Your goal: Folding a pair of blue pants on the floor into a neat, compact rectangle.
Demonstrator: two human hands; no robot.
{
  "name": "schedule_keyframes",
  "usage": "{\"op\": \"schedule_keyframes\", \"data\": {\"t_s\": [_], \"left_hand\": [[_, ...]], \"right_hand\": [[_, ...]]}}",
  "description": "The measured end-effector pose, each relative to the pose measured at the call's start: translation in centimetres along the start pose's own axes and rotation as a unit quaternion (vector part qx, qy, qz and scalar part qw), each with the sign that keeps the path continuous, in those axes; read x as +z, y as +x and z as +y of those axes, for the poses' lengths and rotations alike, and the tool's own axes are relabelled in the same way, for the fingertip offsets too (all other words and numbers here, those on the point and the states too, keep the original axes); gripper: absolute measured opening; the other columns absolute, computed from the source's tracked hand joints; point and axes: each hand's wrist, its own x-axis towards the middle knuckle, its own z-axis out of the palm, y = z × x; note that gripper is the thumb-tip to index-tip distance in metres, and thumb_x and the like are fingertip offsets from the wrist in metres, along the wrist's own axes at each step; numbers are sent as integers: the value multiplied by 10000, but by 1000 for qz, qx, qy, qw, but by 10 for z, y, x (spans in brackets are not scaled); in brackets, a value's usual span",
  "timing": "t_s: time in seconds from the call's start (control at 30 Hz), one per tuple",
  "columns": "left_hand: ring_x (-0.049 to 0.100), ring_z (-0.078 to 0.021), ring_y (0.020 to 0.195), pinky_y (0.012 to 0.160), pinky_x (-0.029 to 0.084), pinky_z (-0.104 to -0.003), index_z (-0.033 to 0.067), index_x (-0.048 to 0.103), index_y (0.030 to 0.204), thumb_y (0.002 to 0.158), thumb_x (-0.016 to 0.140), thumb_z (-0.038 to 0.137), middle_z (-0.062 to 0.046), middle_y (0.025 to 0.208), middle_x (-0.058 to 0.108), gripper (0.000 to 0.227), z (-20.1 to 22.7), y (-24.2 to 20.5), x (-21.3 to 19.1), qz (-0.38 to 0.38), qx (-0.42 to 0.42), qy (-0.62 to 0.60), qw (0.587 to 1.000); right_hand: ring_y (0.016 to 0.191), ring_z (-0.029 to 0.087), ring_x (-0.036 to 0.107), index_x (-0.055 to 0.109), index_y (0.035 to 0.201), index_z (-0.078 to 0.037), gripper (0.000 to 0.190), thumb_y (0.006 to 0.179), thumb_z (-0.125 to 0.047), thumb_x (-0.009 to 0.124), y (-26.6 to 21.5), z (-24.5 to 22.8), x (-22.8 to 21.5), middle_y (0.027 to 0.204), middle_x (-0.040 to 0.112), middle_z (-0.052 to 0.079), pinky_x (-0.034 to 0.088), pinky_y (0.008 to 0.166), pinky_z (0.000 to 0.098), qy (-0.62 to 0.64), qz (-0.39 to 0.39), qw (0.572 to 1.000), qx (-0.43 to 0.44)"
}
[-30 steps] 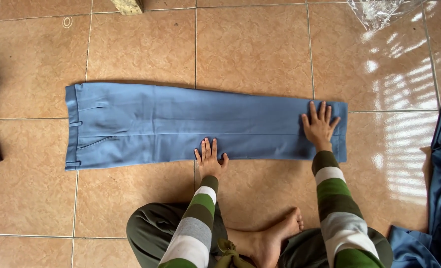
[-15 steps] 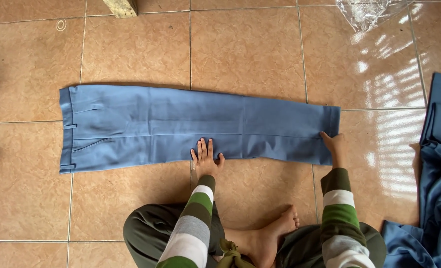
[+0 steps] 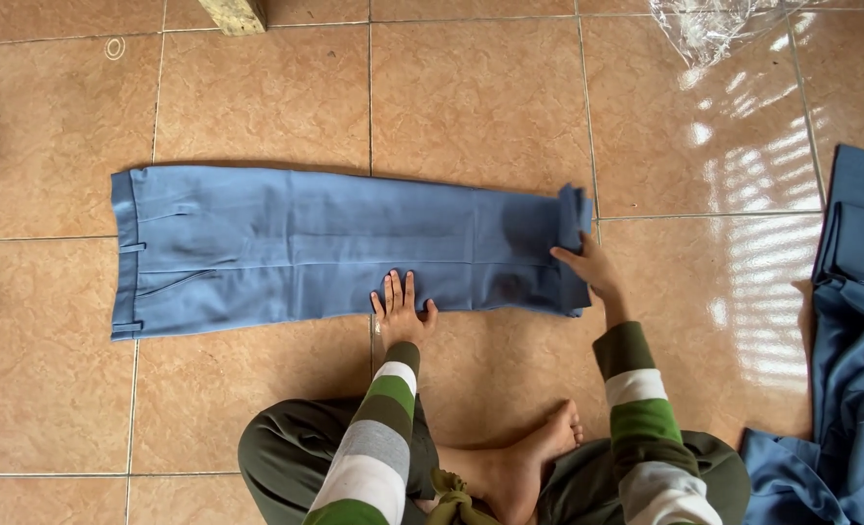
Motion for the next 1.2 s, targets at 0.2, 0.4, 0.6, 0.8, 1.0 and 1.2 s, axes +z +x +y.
{"op": "schedule_keyframes", "data": {"t_s": [0.2, 0.4, 0.6, 0.8, 1.0, 1.2], "left_hand": [[328, -263, 1513, 1222, 166, -579, 201, 432, 1550, 807, 512, 516, -125, 1625, 371, 812, 0, -2, 2, 3, 6, -3, 1000], [330, -259, 1511, 1229, 132, -577, 194, 411, 1561, 900, 466, 452, -122, 1642, 345, 711, 0, 0, -9, 17, 17, -24, 999], [342, -271, 1503, 1215, 130, -613, 199, 430, 1547, 936, 439, 403, -111, 1634, 362, 644, -1, -1, -7, 30, 21, -9, 999], [340, -265, 1504, 1202, 140, -649, 229, 477, 1509, 959, 411, 401, -88, 1622, 388, 580, 1, 0, -11, 39, 15, 17, 999], [401, -240, 1469, 1213, 138, -606, 232, 561, 1413, 966, 418, 432, -70, 1572, 460, 510, 1, 1, -13, 11, 10, -13, 1000], [409, -247, 1467, 1204, 151, -610, 232, 567, 1405, 947, 439, 453, -74, 1550, 489, 525, 0, 2, -10, 5, 4, -22, 1000]], "right_hand": [[696, 329, 715, 391, 1554, -23, 689, 972, -328, 598, 52, 93, 96, 1129, 645, 203, 551, 483, 426, -370, 171, 911, -65], [753, 249, 666, 516, 1505, -86, 548, 1009, -300, 610, 24, 86, 115, 1001, 540, 84, 514, 491, 361, -408, 310, 850, -122], [977, 361, 645, 510, 1527, -238, 570, 986, -369, 629, 39, 111, 65, 1108, 550, 97, 530, 729, 506, -414, 307, 856, -32], [1092, 374, 575, 438, 1559, -367, 557, 1024, -441, 573, 51, 138, -21, 1214, 501, 89, 457, 842, 524, -395, 278, 870, 92], [1146, 399, 559, 437, 1564, -339, 536, 1044, -370, 564, 50, 135, -47, 1230, 490, 110, 439, 896, 546, -363, 280, 881, 118], [1055, 356, 648, 530, 1509, -268, 565, 966, -356, 663, 85, 165, -40, 1140, 581, 111, 525, 831, 497, -276, 278, 918, 70]]}}
